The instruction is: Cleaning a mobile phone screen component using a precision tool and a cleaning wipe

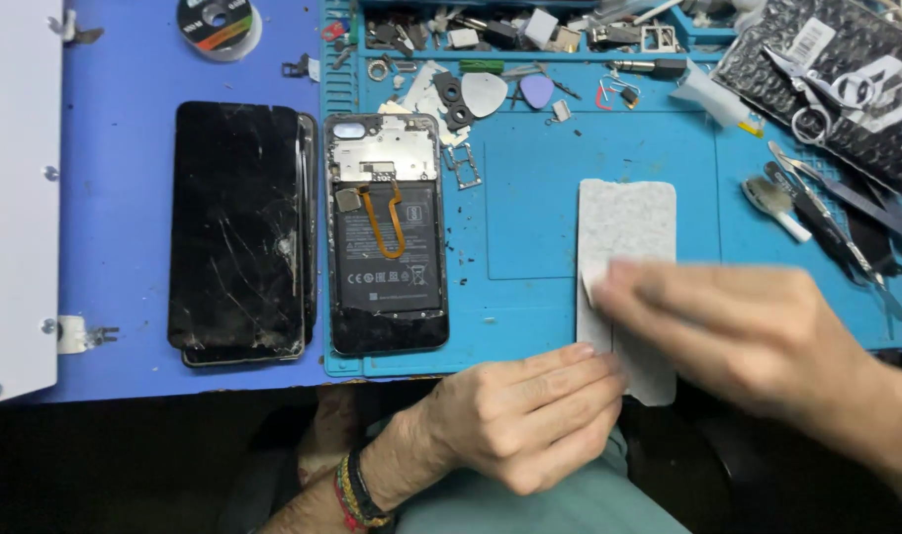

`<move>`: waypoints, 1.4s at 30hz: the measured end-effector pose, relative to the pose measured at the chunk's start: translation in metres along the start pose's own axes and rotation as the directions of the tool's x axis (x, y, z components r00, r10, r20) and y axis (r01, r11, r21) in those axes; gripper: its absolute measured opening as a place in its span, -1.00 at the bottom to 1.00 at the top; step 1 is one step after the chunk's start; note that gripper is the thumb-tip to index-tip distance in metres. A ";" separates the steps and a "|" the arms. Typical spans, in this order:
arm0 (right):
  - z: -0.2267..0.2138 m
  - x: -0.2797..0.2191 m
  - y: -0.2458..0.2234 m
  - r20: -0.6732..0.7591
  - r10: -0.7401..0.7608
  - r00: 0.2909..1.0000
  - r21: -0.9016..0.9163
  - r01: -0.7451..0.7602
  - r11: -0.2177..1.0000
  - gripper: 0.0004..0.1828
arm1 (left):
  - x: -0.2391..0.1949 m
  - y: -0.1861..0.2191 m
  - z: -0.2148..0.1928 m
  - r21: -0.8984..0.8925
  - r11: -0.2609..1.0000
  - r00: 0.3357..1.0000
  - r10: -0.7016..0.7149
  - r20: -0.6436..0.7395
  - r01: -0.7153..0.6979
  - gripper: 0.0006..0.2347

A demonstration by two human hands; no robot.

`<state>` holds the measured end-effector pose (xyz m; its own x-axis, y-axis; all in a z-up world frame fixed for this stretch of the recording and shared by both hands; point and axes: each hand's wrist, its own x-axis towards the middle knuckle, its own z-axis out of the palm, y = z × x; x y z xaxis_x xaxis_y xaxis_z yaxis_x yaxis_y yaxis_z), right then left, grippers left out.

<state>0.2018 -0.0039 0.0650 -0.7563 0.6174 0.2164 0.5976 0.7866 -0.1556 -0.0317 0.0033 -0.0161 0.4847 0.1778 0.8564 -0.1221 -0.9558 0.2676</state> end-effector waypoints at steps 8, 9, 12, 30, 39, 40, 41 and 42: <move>-0.007 -0.001 -0.024 0.002 0.003 1.000 -0.058 -0.003 0.998 -0.68 | -0.005 0.000 -0.001 0.013 1.000 1.000 -0.003 0.008 0.003 -0.78; -0.001 0.003 -0.013 -0.001 0.000 1.000 -0.054 0.000 0.999 -0.68 | -0.007 -0.001 -0.002 0.018 1.000 1.000 -0.005 0.011 0.005 -0.78; 0.008 0.008 0.015 -0.079 0.106 0.991 -0.105 -0.114 0.988 -0.68 | -0.004 0.001 0.004 0.013 1.000 1.000 0.017 0.017 -0.017 -0.76; -0.002 0.007 -0.008 0.023 -0.024 0.999 0.024 0.023 0.999 -0.65 | -0.008 0.001 0.000 0.035 0.999 1.000 -0.030 -0.006 0.030 -0.78; -0.008 0.006 -0.011 0.035 -0.007 0.999 0.009 0.007 1.000 -0.66 | -0.006 -0.001 0.000 0.030 0.999 0.999 -0.041 -0.029 0.042 -0.80; -0.007 0.006 -0.004 0.059 0.027 0.998 0.002 -0.027 1.000 -0.64 | -0.007 -0.001 0.001 0.037 0.998 0.999 -0.045 -0.028 0.046 -0.79; -0.008 0.001 -0.001 0.086 0.081 0.993 -0.013 -0.080 0.997 -0.61 | -0.007 0.001 0.005 0.025 0.999 0.999 -0.043 -0.028 0.043 -0.78; 0.001 0.009 0.010 0.083 0.094 0.992 -0.012 -0.094 0.996 -0.61 | -0.007 0.003 0.004 0.012 0.999 0.999 -0.040 -0.022 0.040 -0.78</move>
<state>0.2008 0.0095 0.0640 -0.7162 0.6875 0.1200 0.6688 0.7252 -0.1636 -0.0326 -0.0015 -0.0233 0.4704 0.2207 0.8544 -0.0918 -0.9507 0.2962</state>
